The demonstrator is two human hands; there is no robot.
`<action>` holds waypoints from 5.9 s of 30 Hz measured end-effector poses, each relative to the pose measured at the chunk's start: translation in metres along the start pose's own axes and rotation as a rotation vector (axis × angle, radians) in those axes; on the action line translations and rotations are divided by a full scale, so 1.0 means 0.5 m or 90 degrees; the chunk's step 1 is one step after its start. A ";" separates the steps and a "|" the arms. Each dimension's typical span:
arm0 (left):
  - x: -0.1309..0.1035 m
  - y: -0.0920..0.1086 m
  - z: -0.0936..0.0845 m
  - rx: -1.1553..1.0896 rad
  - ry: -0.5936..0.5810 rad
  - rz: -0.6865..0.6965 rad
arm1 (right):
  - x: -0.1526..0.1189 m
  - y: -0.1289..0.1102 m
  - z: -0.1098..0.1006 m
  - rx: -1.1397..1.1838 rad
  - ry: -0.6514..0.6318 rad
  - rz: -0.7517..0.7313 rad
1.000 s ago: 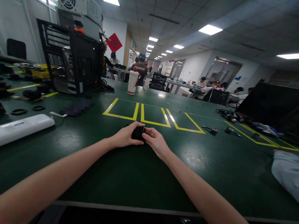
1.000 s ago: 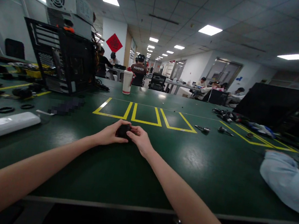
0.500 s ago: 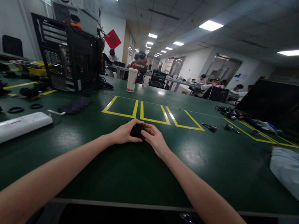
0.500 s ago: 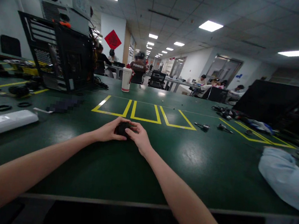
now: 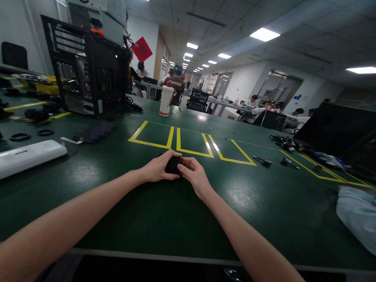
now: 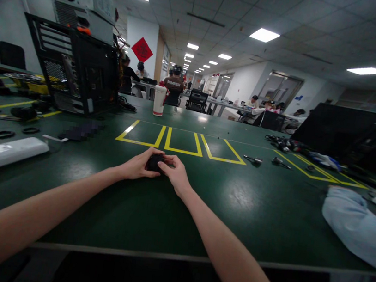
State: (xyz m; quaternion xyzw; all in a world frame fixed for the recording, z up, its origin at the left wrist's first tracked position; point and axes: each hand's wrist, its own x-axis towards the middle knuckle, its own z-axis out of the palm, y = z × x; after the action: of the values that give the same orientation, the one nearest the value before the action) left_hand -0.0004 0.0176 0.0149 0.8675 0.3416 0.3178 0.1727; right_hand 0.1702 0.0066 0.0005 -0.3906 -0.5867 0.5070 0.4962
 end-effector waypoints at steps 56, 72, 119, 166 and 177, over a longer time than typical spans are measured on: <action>0.001 -0.011 0.023 0.051 0.015 -0.003 | -0.013 -0.020 0.008 -0.026 -0.031 -0.027; 0.004 -0.012 0.022 0.051 0.017 0.000 | -0.001 -0.006 0.004 -0.063 -0.006 -0.037; 0.010 -0.018 0.023 0.048 0.011 0.000 | 0.006 0.009 0.003 -0.057 0.007 -0.019; 0.013 -0.025 0.024 0.043 0.018 0.010 | -0.003 -0.012 0.013 -0.085 0.021 -0.079; 0.011 -0.017 0.019 0.025 0.009 0.003 | -0.004 -0.011 0.013 -0.045 0.012 -0.071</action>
State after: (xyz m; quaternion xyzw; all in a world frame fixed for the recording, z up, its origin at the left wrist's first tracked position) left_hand 0.0047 0.0267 0.0057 0.8692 0.3470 0.3178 0.1519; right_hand 0.1644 0.0024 0.0058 -0.3790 -0.6206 0.4537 0.5151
